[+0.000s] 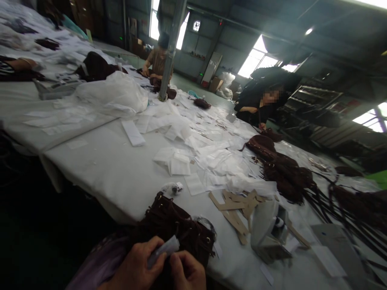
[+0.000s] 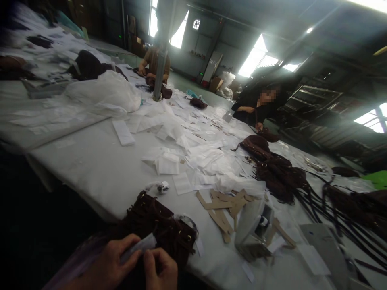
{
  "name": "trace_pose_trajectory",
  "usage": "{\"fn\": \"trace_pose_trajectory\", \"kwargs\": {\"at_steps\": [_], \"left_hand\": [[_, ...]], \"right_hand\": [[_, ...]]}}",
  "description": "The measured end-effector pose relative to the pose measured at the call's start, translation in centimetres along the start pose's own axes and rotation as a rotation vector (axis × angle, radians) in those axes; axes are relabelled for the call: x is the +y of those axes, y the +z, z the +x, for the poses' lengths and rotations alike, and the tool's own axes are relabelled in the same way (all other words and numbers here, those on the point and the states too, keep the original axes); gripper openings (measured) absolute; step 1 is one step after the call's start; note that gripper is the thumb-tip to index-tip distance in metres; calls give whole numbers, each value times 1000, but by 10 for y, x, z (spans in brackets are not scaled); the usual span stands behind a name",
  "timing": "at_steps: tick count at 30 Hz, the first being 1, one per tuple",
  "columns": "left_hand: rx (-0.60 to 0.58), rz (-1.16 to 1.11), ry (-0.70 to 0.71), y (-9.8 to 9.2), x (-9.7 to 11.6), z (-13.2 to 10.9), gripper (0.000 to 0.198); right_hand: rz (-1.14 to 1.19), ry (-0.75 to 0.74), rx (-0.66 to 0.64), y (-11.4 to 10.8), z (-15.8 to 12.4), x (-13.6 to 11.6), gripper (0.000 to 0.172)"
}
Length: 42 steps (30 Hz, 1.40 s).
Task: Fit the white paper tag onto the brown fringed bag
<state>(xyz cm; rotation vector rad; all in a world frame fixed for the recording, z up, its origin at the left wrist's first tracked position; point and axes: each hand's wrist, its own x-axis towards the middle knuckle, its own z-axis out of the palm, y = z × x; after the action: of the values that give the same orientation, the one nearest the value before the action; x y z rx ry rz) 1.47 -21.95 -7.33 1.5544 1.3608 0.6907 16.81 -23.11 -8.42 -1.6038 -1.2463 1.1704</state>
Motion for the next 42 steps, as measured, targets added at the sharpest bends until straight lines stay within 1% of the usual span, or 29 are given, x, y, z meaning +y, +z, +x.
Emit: {"fn": "trace_pose_trajectory", "kwargs": {"at_steps": [3, 8, 11, 13, 16, 18, 21, 22, 24, 26, 27, 29, 32, 34, 35, 36, 40, 41, 42], "left_hand": [[-2, 22, 50, 2, -4, -1, 16], [-6, 64, 153, 4, -12, -1, 21], [-8, 30, 147, 3, -13, -1, 19], [-14, -24, 82, 1, -9, -1, 18], [-29, -118, -34, -3, 1, -2, 17], [-32, -188, -68, -6, 7, -3, 19], [-16, -274, -102, -8, 13, -2, 24], [-18, -318, -131, -8, 15, -2, 25], [-57, -480, -219, -8, 17, 1, 30], [-121, -731, -330, -8, 19, 3, 34], [-152, -859, -392, -9, 20, 5, 35], [-188, -1075, -535, -10, 19, 6, 31], [-220, -1297, -751, -12, 14, 8, 23], [-245, -1361, -815, -12, 10, 8, 20], [-247, -1351, -803, -12, 9, 8, 21], [-240, -1310, -758, -12, 8, 8, 22], [-190, -939, -392, -7, 10, 9, 34], [-196, -871, -333, -6, 10, 9, 37], [-212, -847, -306, -5, 9, 9, 39]], "right_hand": [[-36, 78, -28, 2, 7, 2, 54], [-161, 183, -48, 6, 15, -1, 64], [-163, 236, -83, 6, 17, 0, 68], [-103, 279, -114, 6, 17, 4, 69], [34, 344, -139, 6, 14, 12, 66], [128, 342, -108, 8, 12, 14, 62], [272, 294, -15, 14, 11, 13, 61], [326, 273, -4, 15, 11, 13, 62], [428, 249, -53, 19, 11, 15, 61], [505, 225, -114, 22, 11, 19, 59], [531, 213, -124, 23, 11, 22, 58], [559, 188, -91, 26, 10, 28, 54], [556, 181, -30, 29, 9, 32, 47], [524, 200, -17, 29, 8, 32, 45], [505, 207, -21, 29, 8, 31, 44], [492, 209, -32, 28, 8, 30, 44], [515, 198, -94, 23, 8, 23, 56], [514, 195, -95, 22, 8, 21, 56], [503, 197, -92, 21, 10, 18, 55]]}}
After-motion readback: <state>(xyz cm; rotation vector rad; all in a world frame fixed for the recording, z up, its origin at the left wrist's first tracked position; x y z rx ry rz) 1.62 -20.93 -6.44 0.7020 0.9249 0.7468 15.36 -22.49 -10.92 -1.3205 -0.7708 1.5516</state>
